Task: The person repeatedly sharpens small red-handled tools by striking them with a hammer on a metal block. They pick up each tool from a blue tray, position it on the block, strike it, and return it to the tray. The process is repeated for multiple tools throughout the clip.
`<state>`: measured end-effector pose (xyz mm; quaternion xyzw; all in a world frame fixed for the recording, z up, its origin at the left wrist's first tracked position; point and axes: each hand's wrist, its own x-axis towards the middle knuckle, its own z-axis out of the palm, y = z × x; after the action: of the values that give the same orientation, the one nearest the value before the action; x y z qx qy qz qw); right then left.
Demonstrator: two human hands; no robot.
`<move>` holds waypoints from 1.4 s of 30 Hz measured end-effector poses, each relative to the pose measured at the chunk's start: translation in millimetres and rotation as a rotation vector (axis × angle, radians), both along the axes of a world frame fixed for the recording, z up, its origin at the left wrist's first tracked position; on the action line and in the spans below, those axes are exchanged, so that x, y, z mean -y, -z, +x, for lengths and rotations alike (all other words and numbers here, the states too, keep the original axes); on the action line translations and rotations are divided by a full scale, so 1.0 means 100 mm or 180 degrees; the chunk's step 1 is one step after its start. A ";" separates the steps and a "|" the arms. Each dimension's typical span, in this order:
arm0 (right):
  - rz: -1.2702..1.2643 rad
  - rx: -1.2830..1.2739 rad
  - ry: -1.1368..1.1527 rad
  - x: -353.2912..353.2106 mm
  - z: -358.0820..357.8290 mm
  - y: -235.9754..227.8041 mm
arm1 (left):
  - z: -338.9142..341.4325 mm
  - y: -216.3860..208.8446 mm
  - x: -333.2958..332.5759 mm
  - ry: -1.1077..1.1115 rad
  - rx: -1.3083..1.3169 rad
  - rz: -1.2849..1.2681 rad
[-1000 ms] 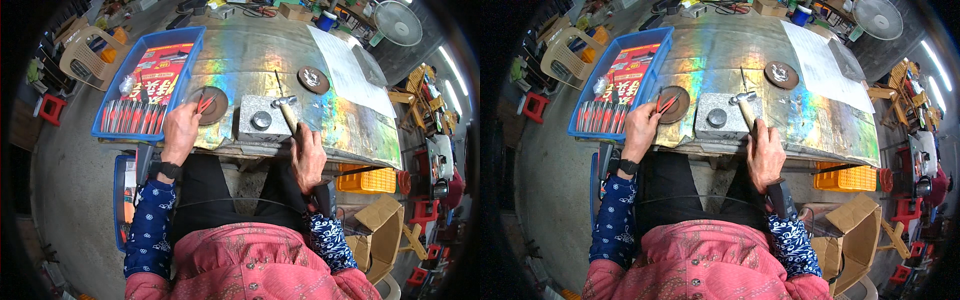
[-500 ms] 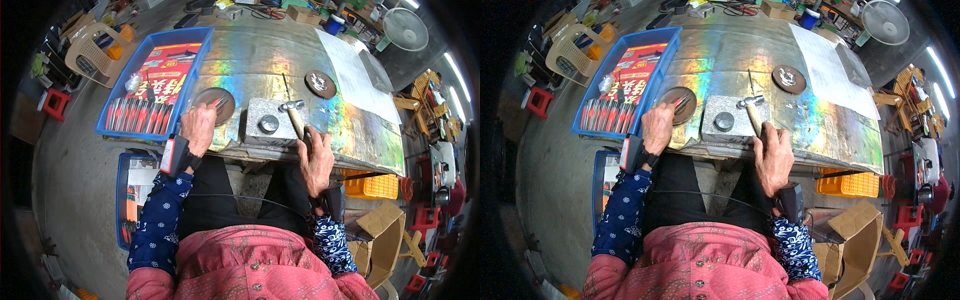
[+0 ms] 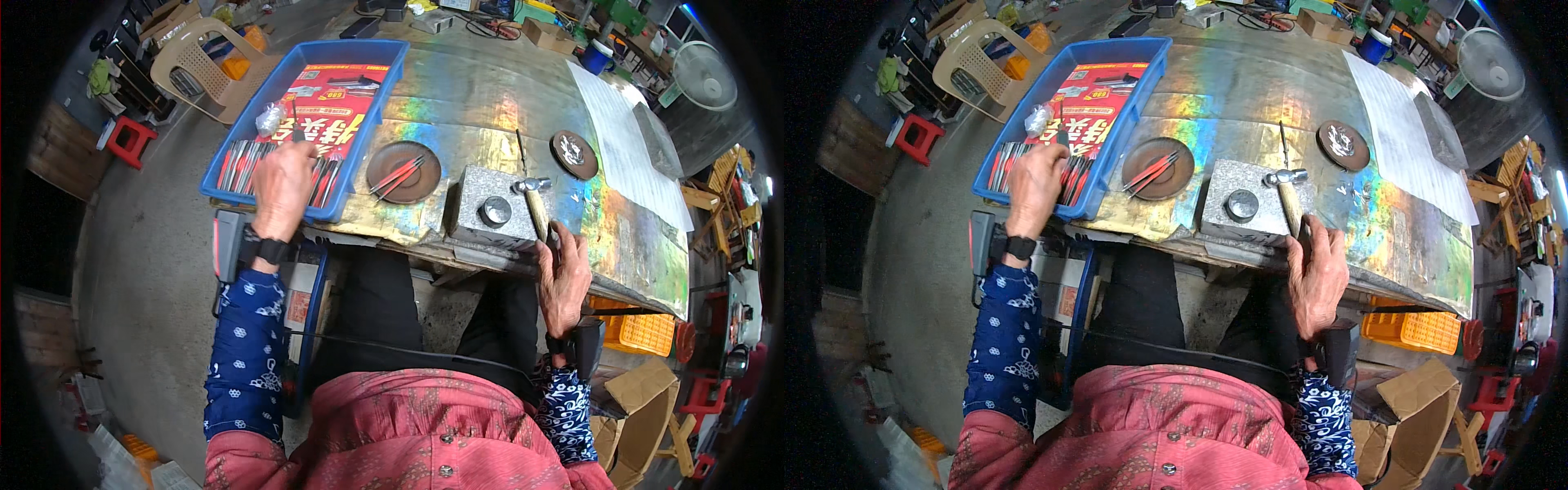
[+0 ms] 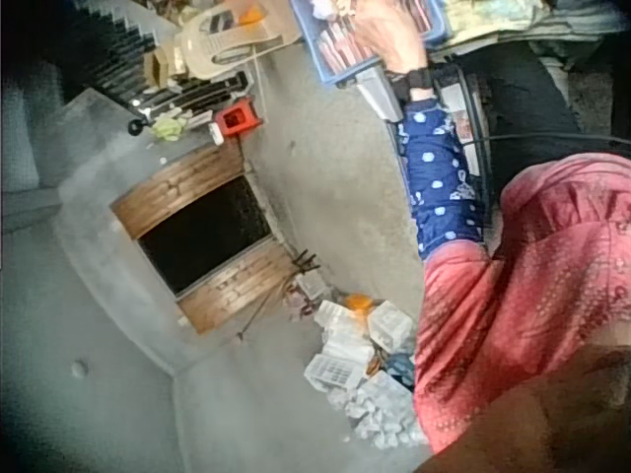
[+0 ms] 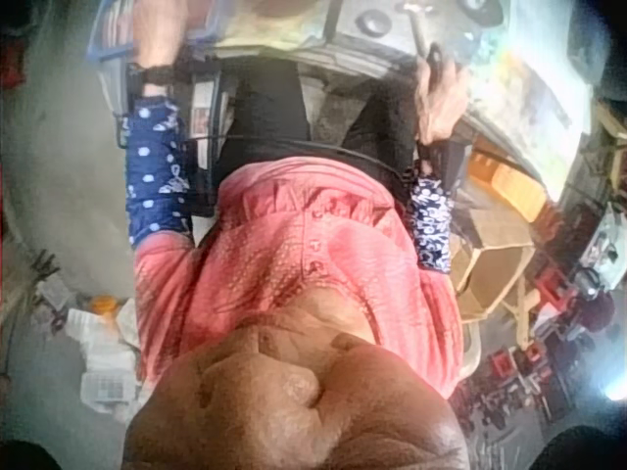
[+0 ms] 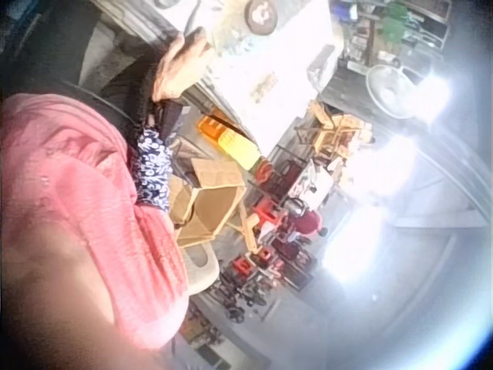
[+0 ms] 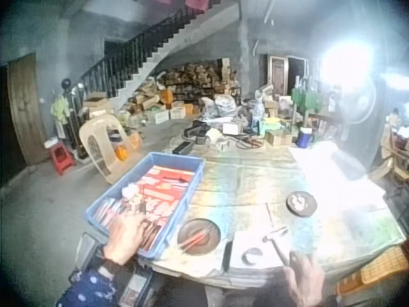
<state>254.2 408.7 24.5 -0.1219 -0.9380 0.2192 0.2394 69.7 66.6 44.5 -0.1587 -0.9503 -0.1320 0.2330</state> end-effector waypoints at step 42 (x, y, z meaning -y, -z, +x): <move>0.0304 0.0569 0.0450 -1.03 -0.37 0.22 | -0.48 0.26 0.53 -0.0660 0.0387 -0.0874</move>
<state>217.4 511.7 2.1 -0.1952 -0.9540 0.1451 0.1753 21.6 13.2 18.7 -0.0819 -0.9830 0.0143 0.1637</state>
